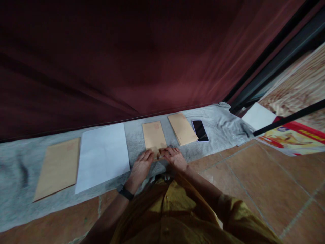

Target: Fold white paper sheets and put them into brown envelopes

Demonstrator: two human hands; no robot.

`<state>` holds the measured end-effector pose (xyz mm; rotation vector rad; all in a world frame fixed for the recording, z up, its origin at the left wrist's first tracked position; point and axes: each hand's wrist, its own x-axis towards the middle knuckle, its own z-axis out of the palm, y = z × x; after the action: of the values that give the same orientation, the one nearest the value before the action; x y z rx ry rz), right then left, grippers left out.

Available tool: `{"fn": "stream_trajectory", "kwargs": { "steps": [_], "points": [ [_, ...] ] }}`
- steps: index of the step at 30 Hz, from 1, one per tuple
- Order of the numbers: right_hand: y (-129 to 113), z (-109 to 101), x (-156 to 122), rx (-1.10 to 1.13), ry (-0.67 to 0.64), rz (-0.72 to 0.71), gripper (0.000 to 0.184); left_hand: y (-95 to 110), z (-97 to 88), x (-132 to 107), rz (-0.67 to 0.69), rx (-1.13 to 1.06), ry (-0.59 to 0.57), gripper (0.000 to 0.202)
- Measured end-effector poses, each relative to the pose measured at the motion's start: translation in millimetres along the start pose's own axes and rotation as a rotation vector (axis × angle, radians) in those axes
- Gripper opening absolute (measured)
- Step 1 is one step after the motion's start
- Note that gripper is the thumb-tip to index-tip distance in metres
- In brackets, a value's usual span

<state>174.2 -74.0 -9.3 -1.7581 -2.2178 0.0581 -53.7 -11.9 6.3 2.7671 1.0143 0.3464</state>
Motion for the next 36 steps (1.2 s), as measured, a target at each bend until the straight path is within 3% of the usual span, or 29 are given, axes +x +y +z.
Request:
{"fn": "stream_trajectory", "kwargs": {
  "steps": [17,24,32,36],
  "points": [
    [3.2,-5.7,-12.3,0.147,-0.032,-0.008,0.037,1.9,1.0,-4.9,0.022,0.003,0.046,0.029],
    [-0.3,-7.0,-11.0,0.216,0.013,0.031,0.031,5.3,2.0,-2.9,-0.047,-0.039,0.066,0.029],
    [-8.6,-1.0,-0.1,0.237,0.104,0.181,0.016,13.7,4.4,2.3,-0.152,-0.003,0.095,0.029],
    [-11.0,3.8,1.6,0.245,0.14,0.206,0.013,20.0,14.3,-6.5,-0.095,0.032,0.055,0.04]
  ]
}}
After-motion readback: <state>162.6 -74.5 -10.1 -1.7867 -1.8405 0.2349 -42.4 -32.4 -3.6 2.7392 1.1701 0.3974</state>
